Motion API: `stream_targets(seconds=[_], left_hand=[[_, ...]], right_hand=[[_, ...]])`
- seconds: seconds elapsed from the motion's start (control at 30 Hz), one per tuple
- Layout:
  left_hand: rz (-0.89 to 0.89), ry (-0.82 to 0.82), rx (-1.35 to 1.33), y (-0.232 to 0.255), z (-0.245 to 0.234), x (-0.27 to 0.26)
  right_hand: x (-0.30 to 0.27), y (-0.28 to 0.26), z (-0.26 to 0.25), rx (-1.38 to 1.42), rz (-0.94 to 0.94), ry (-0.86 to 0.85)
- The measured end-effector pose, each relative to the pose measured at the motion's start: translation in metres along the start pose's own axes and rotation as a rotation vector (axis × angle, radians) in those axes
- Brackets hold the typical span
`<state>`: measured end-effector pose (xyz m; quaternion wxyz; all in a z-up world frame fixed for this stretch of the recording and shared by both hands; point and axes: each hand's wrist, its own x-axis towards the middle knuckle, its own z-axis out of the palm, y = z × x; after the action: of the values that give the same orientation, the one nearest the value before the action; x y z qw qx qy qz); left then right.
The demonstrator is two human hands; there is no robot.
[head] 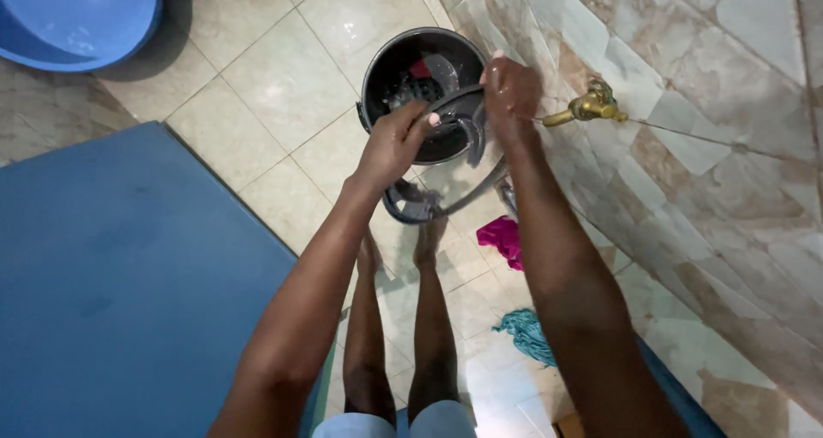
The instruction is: Cleaning a small container and juicer components using a basin, soap, and sponge in a bathroom.
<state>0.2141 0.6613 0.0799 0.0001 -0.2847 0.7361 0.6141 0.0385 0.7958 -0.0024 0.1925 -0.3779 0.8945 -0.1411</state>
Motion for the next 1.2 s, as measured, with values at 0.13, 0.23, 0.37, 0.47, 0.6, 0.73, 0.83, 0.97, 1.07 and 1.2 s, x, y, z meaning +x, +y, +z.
stream_targets(seconds=[0.13,0.23,0.37,0.47,0.6,0.73,0.83,0.97,1.07,1.2], left_hand=[[-0.016,0.021,-0.056,-0.005,0.009,-0.002],[-0.024,0.025,-0.067,-0.009,0.005,-0.006],[-0.134,0.025,-0.051,0.0,0.001,-0.017],[-0.199,0.011,-0.116,0.0,0.01,-0.009],[0.099,0.089,0.041,-0.02,0.017,-0.029],[0.387,0.106,0.104,-0.007,0.016,-0.035],[-0.009,-0.091,-0.08,-0.017,0.025,-0.041],[-0.481,-0.36,-0.357,-0.004,0.031,-0.047],[-0.397,-0.343,-0.194,0.023,0.032,-0.046],[-0.092,-0.216,0.105,0.023,0.038,-0.045]], right_hand=[[-0.008,-0.047,-0.023,0.569,0.028,0.139],[0.006,-0.013,0.004,0.277,-0.251,0.149],[-0.001,-0.018,0.002,0.406,0.015,0.199],[0.01,-0.005,0.013,0.396,-0.014,0.244],[0.014,0.057,0.046,0.74,0.151,0.171],[0.014,0.032,0.01,1.222,0.438,0.151],[0.0,-0.001,-0.021,1.402,0.488,0.265],[-0.011,0.007,-0.013,1.92,0.444,0.306],[-0.015,0.012,-0.009,1.742,0.643,0.324],[-0.021,-0.014,-0.035,1.266,0.795,0.192]])
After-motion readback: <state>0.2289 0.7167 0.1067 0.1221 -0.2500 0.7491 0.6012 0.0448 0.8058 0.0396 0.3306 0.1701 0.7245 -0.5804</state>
